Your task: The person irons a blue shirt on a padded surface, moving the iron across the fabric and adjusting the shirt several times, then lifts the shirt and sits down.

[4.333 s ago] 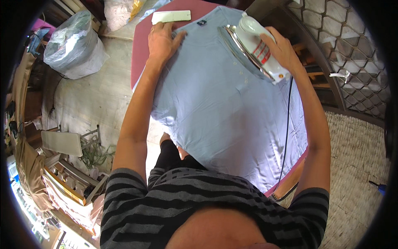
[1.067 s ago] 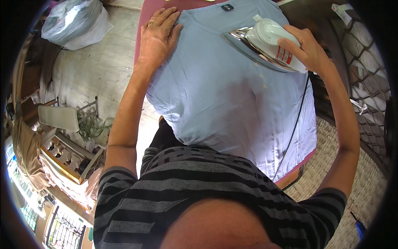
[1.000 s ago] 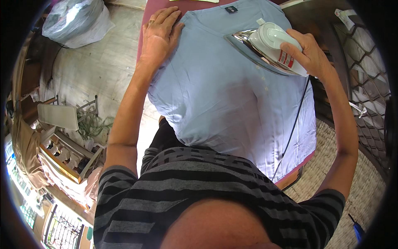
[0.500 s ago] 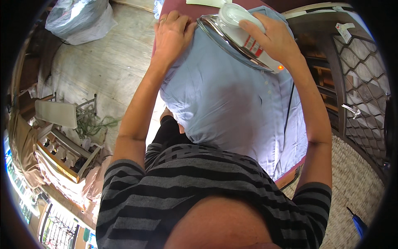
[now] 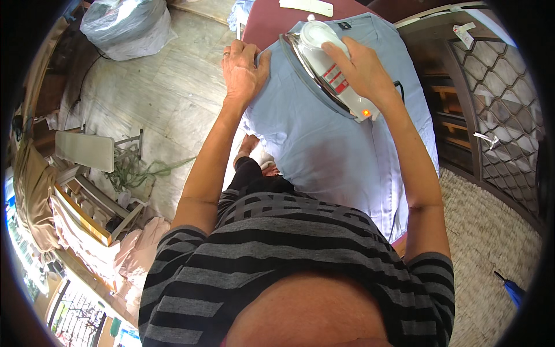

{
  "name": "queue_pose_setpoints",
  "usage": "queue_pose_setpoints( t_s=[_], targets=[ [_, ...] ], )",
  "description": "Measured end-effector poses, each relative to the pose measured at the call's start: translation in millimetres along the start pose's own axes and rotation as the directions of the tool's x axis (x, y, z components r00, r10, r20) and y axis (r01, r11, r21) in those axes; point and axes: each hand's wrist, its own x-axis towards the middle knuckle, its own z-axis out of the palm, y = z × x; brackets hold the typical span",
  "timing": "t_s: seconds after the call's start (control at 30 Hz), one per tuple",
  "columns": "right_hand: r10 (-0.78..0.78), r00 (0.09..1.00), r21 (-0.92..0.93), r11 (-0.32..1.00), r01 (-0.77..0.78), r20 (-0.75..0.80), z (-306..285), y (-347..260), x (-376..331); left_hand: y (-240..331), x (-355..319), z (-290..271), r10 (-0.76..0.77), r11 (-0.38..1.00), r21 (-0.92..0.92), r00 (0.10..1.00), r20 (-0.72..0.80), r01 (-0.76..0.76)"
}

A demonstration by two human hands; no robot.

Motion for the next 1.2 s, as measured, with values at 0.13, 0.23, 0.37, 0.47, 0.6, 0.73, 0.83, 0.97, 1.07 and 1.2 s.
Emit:
queue_pose_setpoints(
  t_s=[0.13, 0.23, 0.37, 0.47, 0.6, 0.73, 0.83, 0.97, 1.07, 1.2],
  targets=[
    [-0.13, 0.991, -0.018, 0.991, 0.129, -0.041, 16, -5, 30, -2, -2, 1, 0.025, 0.994, -0.102, 0.998, -0.063, -0.031],
    [-0.175, 0.982, -0.072, 0.983, 0.17, -0.066, 25, -8, 61, -6, -5, 2, 0.053, 0.995, -0.077, 0.996, -0.073, -0.059],
    [-0.313, 0.935, 0.048, 0.945, 0.324, -0.164, 30, -16, 55, -12, -3, 3, 0.071, 0.991, -0.102, 0.992, -0.103, -0.081],
    [-0.165, 0.984, 0.0, 0.986, 0.165, -0.066, 26, -14, 22, -15, -5, 2, 0.048, 0.988, -0.143, 0.993, -0.109, -0.063],
    [-0.036, 0.999, -0.021, 0.999, 0.036, -0.013, 22, -22, -24, -16, -4, 0, 0.009, 0.987, -0.156, 0.996, -0.093, -0.024],
    [0.012, 0.999, -0.015, 1.0, -0.013, -0.031, 21, -34, -15, -15, -4, 0, -0.028, 0.975, -0.223, 0.999, -0.037, 0.019],
    [-0.043, 0.997, -0.018, 0.999, 0.042, -0.067, 23, -41, 11, -15, -1, 2, -0.015, 0.966, -0.26, 1.0, -0.011, 0.012],
    [-0.012, 0.993, -0.033, 0.999, 0.008, -0.119, 33, -34, 28, -15, 1, -1, 0.023, 0.958, -0.285, 1.0, -0.011, -0.025],
    [0.021, 0.994, -0.035, 0.999, -0.025, -0.107, 30, -36, 0, -17, -2, -5, 0.016, 0.95, -0.311, 1.0, 0.009, -0.012],
    [0.217, 0.973, 0.044, 0.976, -0.214, -0.079, 19, -46, -60, -15, 0, -7, 0.019, 0.934, -0.356, 1.0, 0.023, -0.009]
  ],
)
